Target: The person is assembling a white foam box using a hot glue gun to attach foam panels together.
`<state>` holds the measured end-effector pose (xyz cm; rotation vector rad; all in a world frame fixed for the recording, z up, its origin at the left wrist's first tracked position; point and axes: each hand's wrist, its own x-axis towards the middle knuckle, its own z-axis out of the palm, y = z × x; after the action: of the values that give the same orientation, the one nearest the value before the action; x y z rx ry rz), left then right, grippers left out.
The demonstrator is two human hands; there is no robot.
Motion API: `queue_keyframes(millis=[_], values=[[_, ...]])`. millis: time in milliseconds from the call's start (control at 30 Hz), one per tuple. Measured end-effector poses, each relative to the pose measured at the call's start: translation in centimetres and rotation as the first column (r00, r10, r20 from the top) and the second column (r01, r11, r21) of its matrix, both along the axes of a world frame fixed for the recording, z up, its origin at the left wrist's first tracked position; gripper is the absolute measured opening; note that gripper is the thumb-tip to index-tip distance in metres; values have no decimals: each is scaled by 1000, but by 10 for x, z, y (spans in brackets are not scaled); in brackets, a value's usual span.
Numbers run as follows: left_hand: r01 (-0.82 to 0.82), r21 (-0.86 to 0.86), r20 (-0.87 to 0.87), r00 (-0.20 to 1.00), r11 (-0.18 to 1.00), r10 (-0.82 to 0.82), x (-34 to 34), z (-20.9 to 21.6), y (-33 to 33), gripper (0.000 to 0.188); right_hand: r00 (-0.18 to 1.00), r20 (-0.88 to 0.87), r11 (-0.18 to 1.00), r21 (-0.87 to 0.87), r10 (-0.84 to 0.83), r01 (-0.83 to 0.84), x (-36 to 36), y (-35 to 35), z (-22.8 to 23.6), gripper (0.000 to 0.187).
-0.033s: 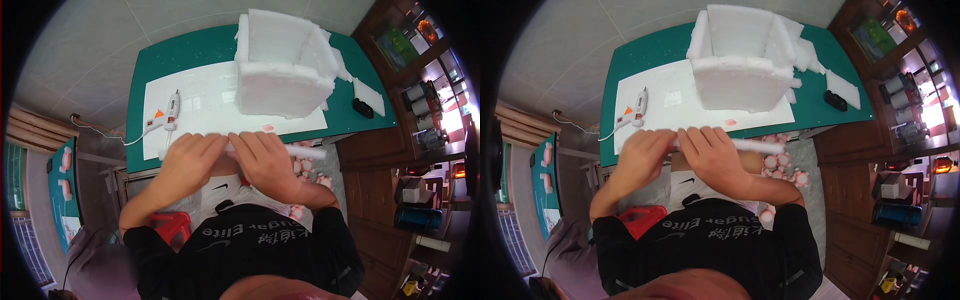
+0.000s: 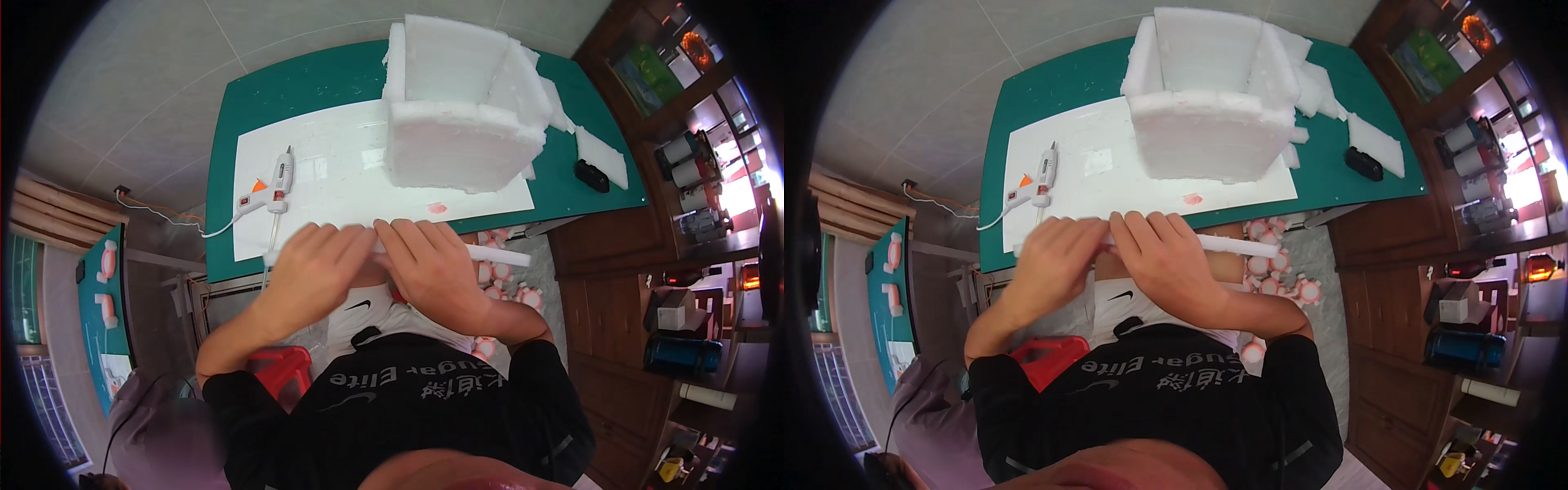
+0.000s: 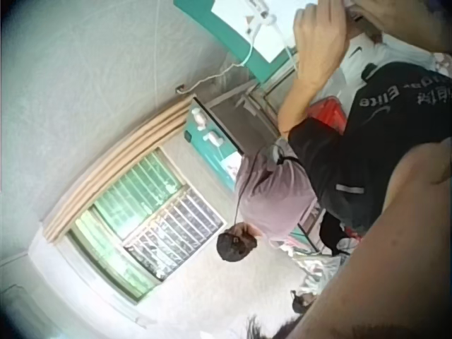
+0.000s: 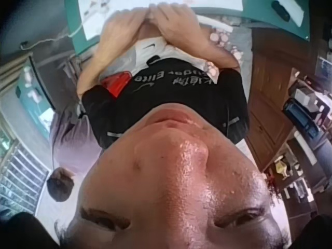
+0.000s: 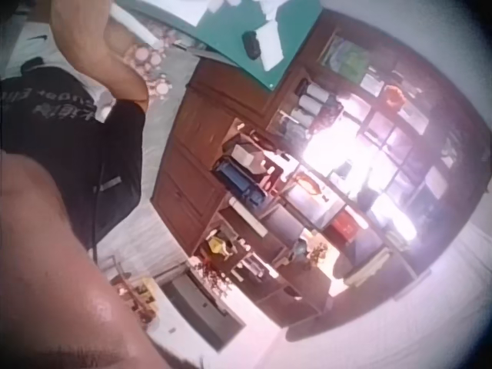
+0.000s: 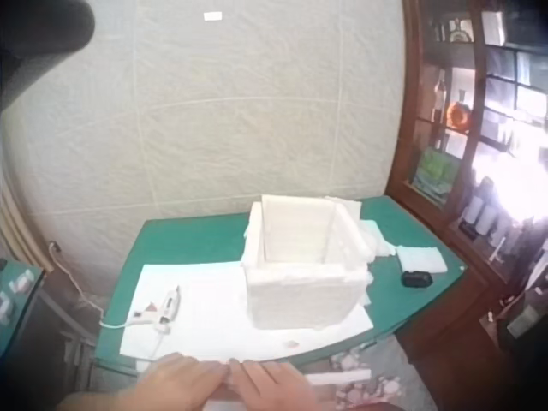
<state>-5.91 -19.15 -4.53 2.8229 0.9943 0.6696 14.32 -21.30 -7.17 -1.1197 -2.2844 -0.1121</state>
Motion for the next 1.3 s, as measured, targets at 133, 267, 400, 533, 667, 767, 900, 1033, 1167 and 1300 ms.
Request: queue_keyframes(millis=[133, 267, 400, 533, 667, 767, 900, 1033, 1167, 1300], values=[[39, -58, 34, 999, 998, -37, 4, -19, -12, 25, 998, 34, 991, -130, 47, -42, 11, -9, -19, 32], [191, -387, 309, 949, 902, -69, 7, -16, -10, 13, 947, -244, 964, -107, 211, -243, 23, -7, -20, 24], [300, -603, 380, 923, 739, -65, 8, 1, -19, 11, 885, -340, 933, -51, 319, -356, 34, -16, -15, 23], [257, -720, 290, 955, 644, -56, 5, 0, -31, 11, 885, -199, 885, -125, 420, -448, 44, -24, -16, 26], [286, -792, 273, 956, 540, -106, 9, -5, -39, 12, 881, -124, 858, -202, 456, -472, 56, -31, -10, 21], [351, -795, 296, 936, 494, -188, 15, -16, -44, 12, 868, -119, 823, -276, 483, -496, 68, -39, -7, 22], [427, -784, 312, 899, 451, -309, 24, -34, -52, 15, 809, -155, 706, -414, 567, -575, 83, -55, -12, 21], [409, -771, 233, 895, 488, -381, 35, -36, -56, 19, 804, -153, 614, -569, 575, -547, 94, -61, -4, 22], [426, -773, 205, 869, 470, -450, 41, -35, -54, 19, 798, -118, 568, -641, 591, -516, 98, -58, -8, 22], [390, -771, 147, 879, 504, -454, 42, -49, -48, 20, 818, -56, 726, -428, 573, -538, 91, -61, -34, 17]])
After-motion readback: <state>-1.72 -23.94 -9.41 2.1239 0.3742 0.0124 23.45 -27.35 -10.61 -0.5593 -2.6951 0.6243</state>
